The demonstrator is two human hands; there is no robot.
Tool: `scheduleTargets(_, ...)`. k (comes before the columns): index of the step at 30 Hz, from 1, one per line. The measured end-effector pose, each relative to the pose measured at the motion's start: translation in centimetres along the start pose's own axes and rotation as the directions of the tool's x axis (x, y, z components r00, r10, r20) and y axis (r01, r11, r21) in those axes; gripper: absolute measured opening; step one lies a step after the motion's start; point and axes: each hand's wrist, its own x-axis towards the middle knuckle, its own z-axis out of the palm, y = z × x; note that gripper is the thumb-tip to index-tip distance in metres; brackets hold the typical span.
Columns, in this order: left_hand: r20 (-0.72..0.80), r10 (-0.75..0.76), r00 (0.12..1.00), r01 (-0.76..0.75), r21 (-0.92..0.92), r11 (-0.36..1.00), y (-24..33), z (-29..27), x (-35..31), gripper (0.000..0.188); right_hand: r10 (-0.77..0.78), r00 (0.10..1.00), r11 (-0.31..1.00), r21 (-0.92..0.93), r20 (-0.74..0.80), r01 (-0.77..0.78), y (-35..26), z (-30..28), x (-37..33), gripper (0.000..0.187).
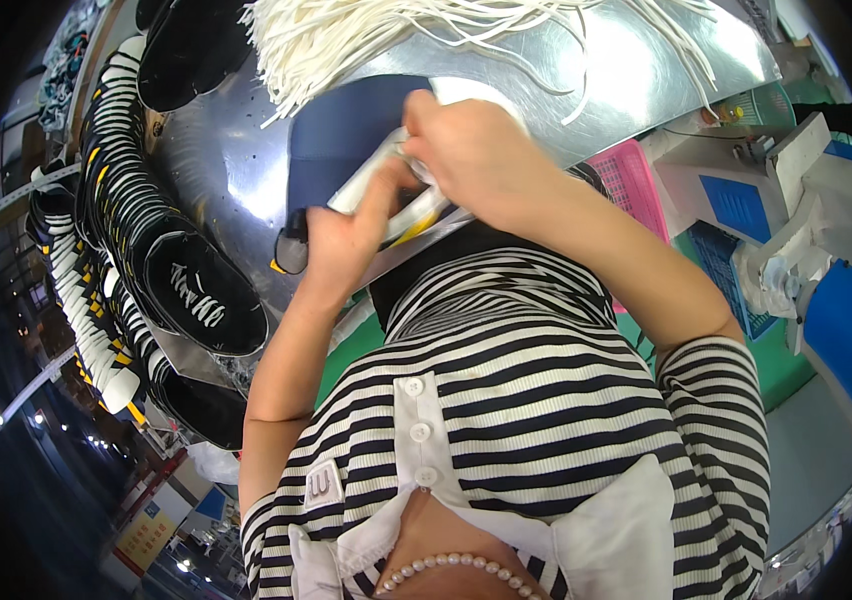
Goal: The person laces shoe uppers by threading cords through the eyelets with a handheld needle tool and sets each completed upper aside.
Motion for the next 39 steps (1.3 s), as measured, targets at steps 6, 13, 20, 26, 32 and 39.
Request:
scheduleTargets(6, 0.269, -0.346, 0.899, 0.401, -0.183, 0.898, 0.8, -2.9, 1.3, 0.02, 0.157, 0.939, 0.98, -0.167, 0.305, -0.11, -1.3, -4.0, 2.4, 0.013)
scheduleTargets(13, 0.086, -0.323, 0.943, 0.332, -0.137, 0.933, 0.9, -2.3, 2.4, 0.036, 0.174, 0.978, 0.966, 0.212, -0.116, -0.147, 0.7, 0.7, 1.3, 0.019)
scheduleTargets(20, 0.49, -0.344, 0.801, 0.58, -0.49, 0.651, 5.6, -7.0, -0.2, 0.027, 0.159, 0.948, 0.971, -0.128, -0.277, -0.2, 2.2, 2.5, 2.1, 0.023)
scheduleTargets(26, -0.167, -0.029, 0.986, -0.15, -0.937, 0.316, 10.5, -13.3, -6.5, 0.015, 0.118, 0.935, 0.977, -0.13, -0.335, -0.169, 2.3, 3.4, 2.0, 0.023)
scheduleTargets(32, 0.052, 0.413, 0.909, -0.351, 0.629, 0.693, 2.1, -1.7, -3.7, 0.015, 0.18, 0.941, 0.97, 0.213, -0.286, -0.121, 1.5, 1.7, 1.3, 0.023)
scheduleTargets(39, -0.068, 0.277, 0.958, -0.179, 0.614, 0.769, 1.2, -2.1, -3.4, 0.026, 0.171, 0.982, 0.945, 0.295, -0.085, -0.139, -1.6, 0.7, -4.6, 0.017)
